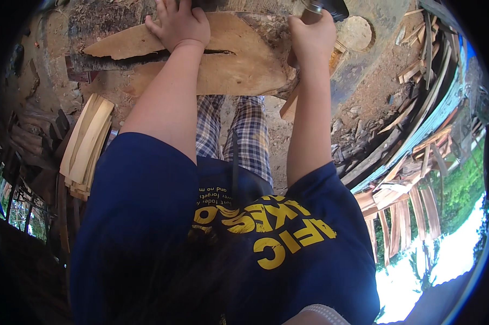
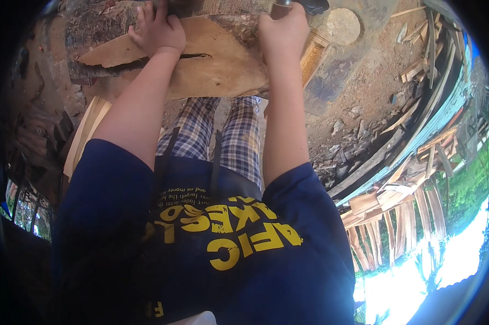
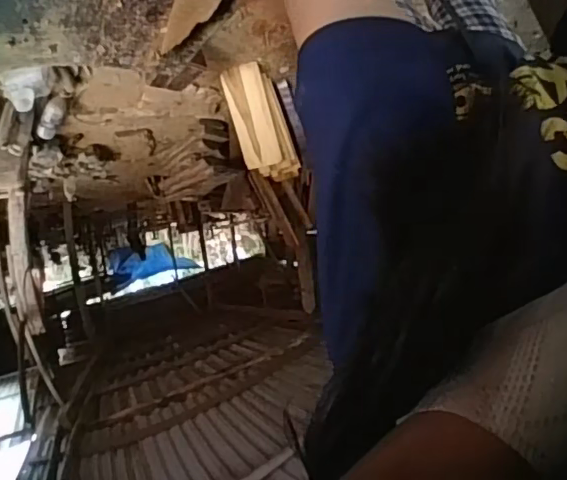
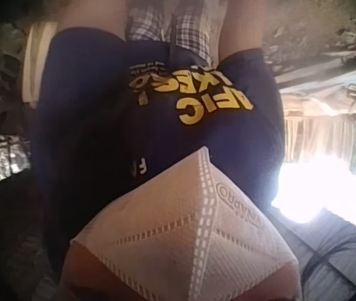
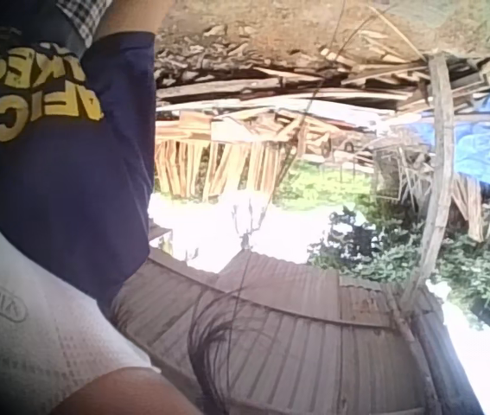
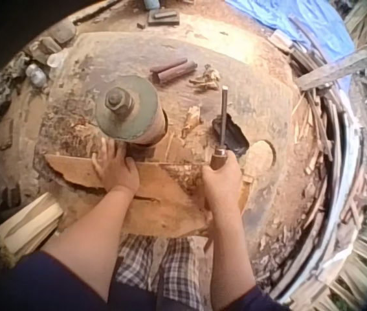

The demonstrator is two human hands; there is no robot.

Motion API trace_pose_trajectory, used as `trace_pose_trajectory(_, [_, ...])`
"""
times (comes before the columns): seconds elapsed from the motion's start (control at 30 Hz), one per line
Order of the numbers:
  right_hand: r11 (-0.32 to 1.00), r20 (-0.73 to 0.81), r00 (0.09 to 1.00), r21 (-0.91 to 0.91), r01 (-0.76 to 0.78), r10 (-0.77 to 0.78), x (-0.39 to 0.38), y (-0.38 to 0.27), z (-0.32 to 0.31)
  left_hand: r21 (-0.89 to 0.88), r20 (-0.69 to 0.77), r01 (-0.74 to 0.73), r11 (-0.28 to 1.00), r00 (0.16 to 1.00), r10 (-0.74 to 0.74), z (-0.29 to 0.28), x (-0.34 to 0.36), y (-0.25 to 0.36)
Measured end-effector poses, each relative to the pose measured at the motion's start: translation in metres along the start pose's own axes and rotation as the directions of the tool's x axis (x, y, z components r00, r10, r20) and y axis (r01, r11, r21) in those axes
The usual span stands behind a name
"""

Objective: Using a hand chisel to carve and shape the edge of a curved wood slab.

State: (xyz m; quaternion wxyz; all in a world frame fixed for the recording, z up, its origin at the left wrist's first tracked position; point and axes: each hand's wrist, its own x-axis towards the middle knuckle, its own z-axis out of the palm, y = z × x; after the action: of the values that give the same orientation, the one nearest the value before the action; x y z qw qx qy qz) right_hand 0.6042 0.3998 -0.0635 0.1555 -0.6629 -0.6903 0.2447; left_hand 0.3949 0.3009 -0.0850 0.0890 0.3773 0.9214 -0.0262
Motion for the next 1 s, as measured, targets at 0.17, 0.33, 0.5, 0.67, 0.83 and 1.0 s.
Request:
trace_pose_trajectory(0.17, [0.949, 0.232, 0.937, 0.114, -0.294, 0.262, -0.041, -0.016, -0.067, 0.048, 0.102, 0.044, 0.998, 0.994, -0.048, -0.011, 0.000, -0.003])
trace_pose_trajectory(0.33, [0.756, 0.483, 0.718, 0.160, -0.635, 0.501, -0.098, -0.004, -0.088, 0.059, 0.076, 0.012, 0.998, 0.997, -0.017, -0.010, -0.001, -0.002])
trace_pose_trajectory(0.5, [0.864, 0.262, 0.915, 0.327, -0.383, 0.306, -0.111, 0.016, -0.064, 0.035, 0.040, 0.010, 0.999, 0.999, -0.011, -0.012, 0.001, -0.005])
trace_pose_trajectory(0.67, [0.990, 0.287, 0.953, 0.128, 0.064, -0.098, -0.051, -0.012, -0.044, 0.016, -0.010, -0.015, 1.000, 1.000, 0.015, -0.002, -0.001, -0.005])
trace_pose_trajectory(0.83, [0.985, 0.420, 0.893, 0.027, 0.169, -0.165, -0.070, -0.019, -0.022, 0.024, -0.001, -0.014, 1.000, 1.000, 0.014, -0.006, -0.001, -0.004])
trace_pose_trajectory(1.0, [0.977, 0.369, 0.917, -0.084, 0.194, -0.150, -0.065, -0.030, -0.022, 0.010, 0.004, -0.006, 1.000, 1.000, 0.006, -0.010, -0.001, -0.005])
